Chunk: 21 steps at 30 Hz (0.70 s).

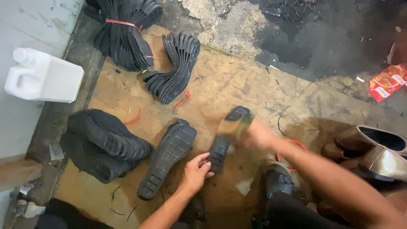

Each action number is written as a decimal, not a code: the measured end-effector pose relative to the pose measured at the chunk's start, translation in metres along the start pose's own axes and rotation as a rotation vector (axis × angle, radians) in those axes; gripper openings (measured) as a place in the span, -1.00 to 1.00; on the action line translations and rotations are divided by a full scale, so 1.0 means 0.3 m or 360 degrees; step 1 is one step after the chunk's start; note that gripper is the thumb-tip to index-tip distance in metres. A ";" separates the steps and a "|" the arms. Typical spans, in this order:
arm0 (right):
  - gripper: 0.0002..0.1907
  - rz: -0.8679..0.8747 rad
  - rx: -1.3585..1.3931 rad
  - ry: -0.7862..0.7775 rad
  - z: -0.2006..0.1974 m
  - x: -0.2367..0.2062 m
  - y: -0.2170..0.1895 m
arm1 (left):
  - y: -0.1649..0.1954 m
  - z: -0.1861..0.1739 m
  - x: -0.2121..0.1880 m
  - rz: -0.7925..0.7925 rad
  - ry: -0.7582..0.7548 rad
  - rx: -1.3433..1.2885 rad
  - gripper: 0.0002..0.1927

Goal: The person sits on the floor and uses a brush to scrub the textured surface of black shoe soles. They handle the soles one at a time, turning them over and brushing both sides before placing them in a growing pile.

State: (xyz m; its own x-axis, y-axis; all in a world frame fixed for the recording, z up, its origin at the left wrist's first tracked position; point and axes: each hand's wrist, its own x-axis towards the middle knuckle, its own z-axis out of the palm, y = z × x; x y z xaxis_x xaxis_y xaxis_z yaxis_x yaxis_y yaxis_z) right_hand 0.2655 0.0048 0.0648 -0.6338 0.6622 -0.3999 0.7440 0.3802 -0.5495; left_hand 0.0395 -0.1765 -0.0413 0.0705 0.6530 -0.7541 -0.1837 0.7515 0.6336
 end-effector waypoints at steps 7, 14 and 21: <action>-0.80 0.0515 0.0203 0.0613 -0.129 0.005 0.158 | 0.111 -0.021 0.014 0.0154 0.0007 -0.0075 -0.58; -0.65 -0.0522 -0.0035 -0.0690 0.273 -0.184 -0.180 | 0.386 -0.022 0.049 0.0562 -0.0013 0.0075 -0.60; -0.65 0.0653 0.0330 0.0247 -0.001 0.024 0.026 | 0.399 -0.030 -0.050 0.0638 0.0019 0.0075 -0.62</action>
State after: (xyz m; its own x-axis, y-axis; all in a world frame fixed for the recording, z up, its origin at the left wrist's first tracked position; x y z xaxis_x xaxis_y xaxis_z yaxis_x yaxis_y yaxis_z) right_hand 0.2669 0.0128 0.0579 -0.2458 0.8251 -0.5087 0.8580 -0.0590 -0.5102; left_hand 0.0075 -0.0973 0.0444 -0.0089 0.8942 -0.4475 -0.1491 0.4413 0.8849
